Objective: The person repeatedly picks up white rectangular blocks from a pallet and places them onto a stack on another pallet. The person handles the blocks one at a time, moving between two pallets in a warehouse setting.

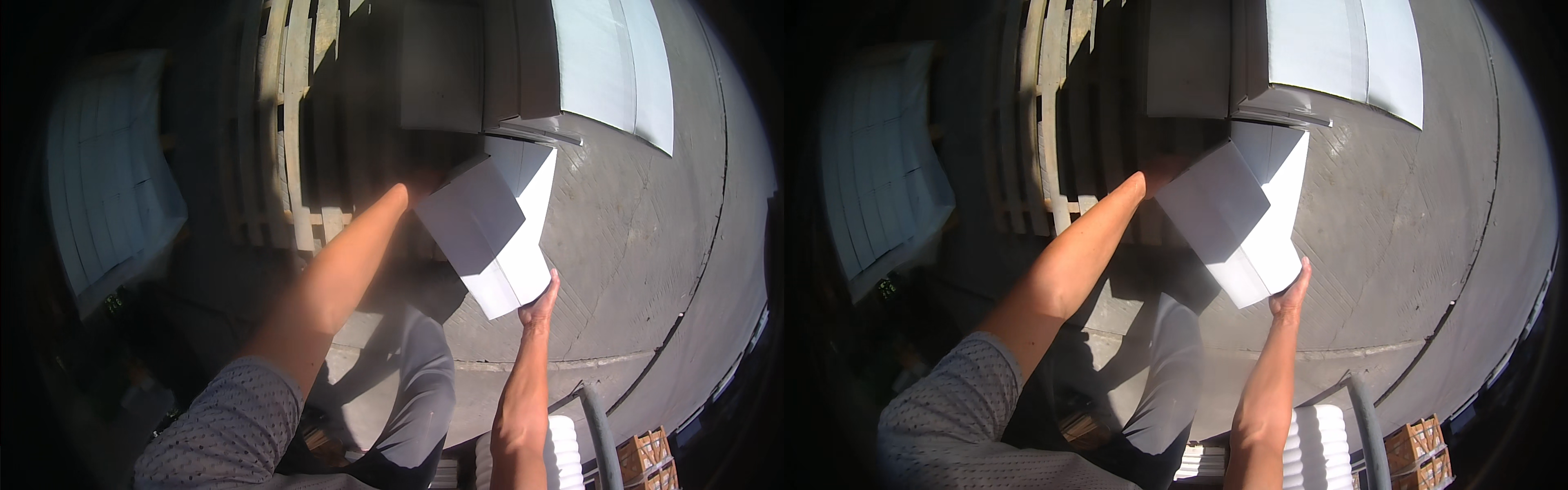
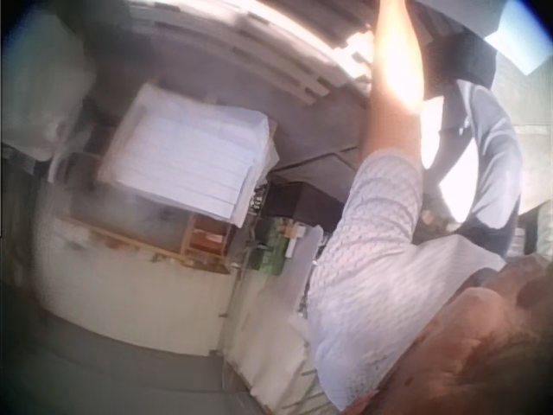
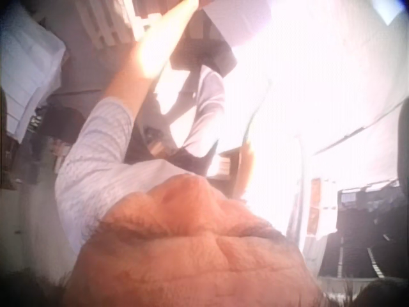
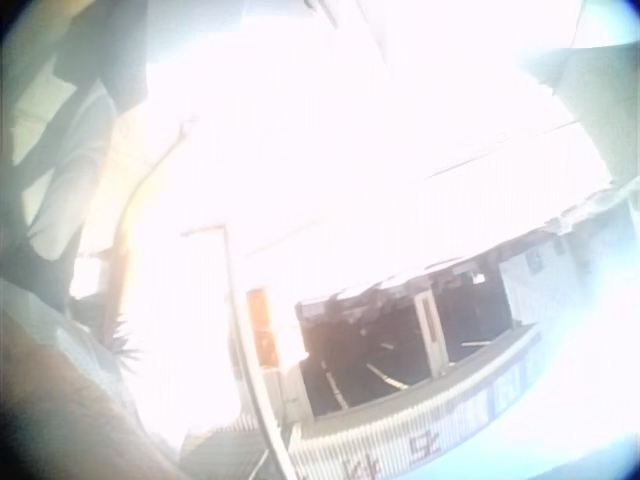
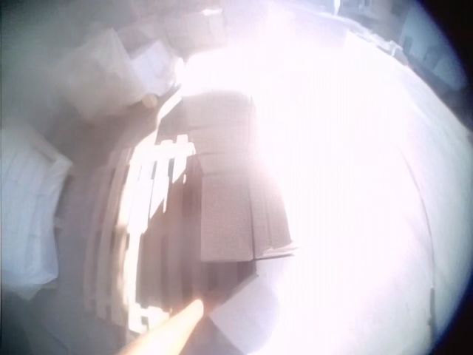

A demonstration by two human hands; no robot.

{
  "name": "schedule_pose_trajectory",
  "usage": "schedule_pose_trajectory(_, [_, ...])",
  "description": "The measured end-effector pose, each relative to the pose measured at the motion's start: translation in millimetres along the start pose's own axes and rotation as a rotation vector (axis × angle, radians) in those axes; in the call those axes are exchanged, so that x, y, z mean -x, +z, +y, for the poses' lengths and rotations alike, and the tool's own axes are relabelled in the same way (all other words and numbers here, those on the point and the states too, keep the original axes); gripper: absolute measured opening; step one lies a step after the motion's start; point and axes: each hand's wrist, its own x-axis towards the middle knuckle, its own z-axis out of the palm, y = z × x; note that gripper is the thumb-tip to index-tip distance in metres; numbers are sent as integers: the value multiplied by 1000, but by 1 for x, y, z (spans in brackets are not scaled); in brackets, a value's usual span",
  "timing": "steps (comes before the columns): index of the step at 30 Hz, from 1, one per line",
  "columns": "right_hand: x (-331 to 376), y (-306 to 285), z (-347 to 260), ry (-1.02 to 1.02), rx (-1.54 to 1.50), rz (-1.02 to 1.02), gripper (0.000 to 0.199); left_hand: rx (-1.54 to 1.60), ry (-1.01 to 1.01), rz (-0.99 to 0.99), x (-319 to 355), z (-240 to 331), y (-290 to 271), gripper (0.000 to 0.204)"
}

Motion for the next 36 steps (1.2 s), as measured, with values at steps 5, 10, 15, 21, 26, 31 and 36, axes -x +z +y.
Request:
schedule_pose_trajectory(5, [6,13,10,-95,20,75,63,-84,60,64,7,1,-2,35])
schedule_pose_trajectory(10, [31,11,44,-33,88,-10,59,-162,46,271,61,-61,-26,34])
schedule_pose_trajectory(15, [86,16,112,133,137,-6,41,263,120,71,180,-187,-88,36])
schedule_pose_trajectory(21, [191,87,191,266,294,-111,44,130,-93,463,336,-253,-158,37])
schedule_pose_trajectory(26, [263,126,225,195,486,-333,49,218,-134,581,459,-284,-203,39])
schedule_pose_trajectory(31, [357,196,214,-108,950,-522,48,213,-74,649,529,-284,-236,40])
schedule_pose_trajectory(36, [454,273,209,-198,831,-648,39,317,31,676,604,-270,-254,42])
